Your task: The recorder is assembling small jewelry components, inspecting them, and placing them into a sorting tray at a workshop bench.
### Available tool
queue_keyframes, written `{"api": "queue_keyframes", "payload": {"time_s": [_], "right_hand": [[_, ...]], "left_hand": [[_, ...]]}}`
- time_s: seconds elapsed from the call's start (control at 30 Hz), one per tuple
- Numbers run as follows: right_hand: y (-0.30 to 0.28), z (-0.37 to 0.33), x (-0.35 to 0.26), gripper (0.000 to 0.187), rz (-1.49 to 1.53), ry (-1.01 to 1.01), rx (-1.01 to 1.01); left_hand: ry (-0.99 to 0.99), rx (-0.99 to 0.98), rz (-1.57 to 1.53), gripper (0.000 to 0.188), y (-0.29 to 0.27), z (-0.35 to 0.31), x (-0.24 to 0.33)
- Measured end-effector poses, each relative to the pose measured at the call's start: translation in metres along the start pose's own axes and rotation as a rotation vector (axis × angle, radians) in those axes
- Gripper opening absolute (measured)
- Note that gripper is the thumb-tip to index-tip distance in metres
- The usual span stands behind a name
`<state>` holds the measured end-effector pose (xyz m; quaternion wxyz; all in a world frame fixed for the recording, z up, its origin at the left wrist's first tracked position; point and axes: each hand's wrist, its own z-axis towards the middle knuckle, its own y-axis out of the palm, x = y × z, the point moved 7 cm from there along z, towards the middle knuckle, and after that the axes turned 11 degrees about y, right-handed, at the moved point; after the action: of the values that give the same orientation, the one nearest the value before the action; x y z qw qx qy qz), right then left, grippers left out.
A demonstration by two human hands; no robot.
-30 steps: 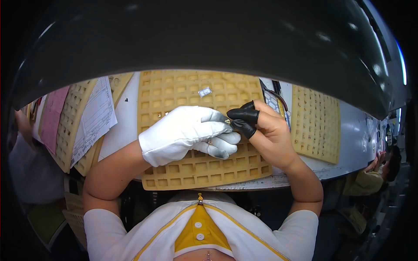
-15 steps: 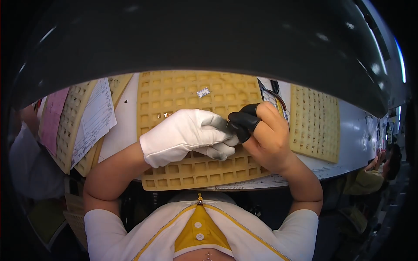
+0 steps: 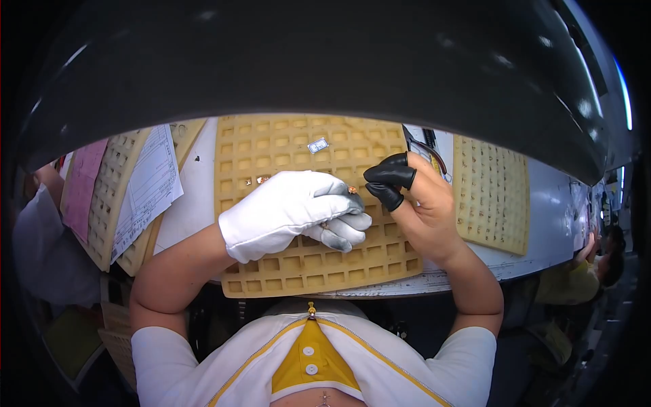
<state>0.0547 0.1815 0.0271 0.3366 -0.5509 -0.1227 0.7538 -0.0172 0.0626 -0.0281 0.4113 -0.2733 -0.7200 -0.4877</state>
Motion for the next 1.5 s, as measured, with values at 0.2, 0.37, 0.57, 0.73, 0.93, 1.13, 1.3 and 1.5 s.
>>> {"api": "queue_keyframes", "payload": {"time_s": [0.2,0.37,0.57,0.73,0.93,1.13,1.3,1.5], "right_hand": [[0.006,-0.002,-0.014,0.031,-0.21,-0.234,-0.044],[0.01,-0.005,-0.019,0.026,-0.319,-0.403,0.019],[0.014,-0.01,-0.014,0.015,-0.385,-0.459,0.034],[0.016,-0.011,-0.012,0.017,-0.354,-0.452,0.032],[0.017,-0.01,-0.014,0.022,-0.332,-0.431,0.012],[0.013,-0.006,-0.016,0.029,-0.296,-0.36,0.018],[0.006,-0.005,-0.009,0.033,-0.146,-0.189,0.006],[0.004,-0.005,0.004,0.019,0.136,0.06,-0.02]], "left_hand": [[-0.039,-0.02,0.078,0.031,0.005,0.001,0.001],[-0.027,-0.008,0.143,0.027,0.004,0.001,0.001],[0.025,0.005,0.269,0.026,0.007,0.001,0.006],[0.039,0.007,0.292,0.027,0.005,0.001,0.005],[0.035,0.026,0.297,0.026,0.004,0.001,0.005],[0.012,0.027,0.186,0.027,0.004,0.003,0.002],[0.01,0.041,0.137,0.03,0.0,0.001,0.003],[0.037,0.061,0.154,0.027,0.001,0.0,0.005]]}}
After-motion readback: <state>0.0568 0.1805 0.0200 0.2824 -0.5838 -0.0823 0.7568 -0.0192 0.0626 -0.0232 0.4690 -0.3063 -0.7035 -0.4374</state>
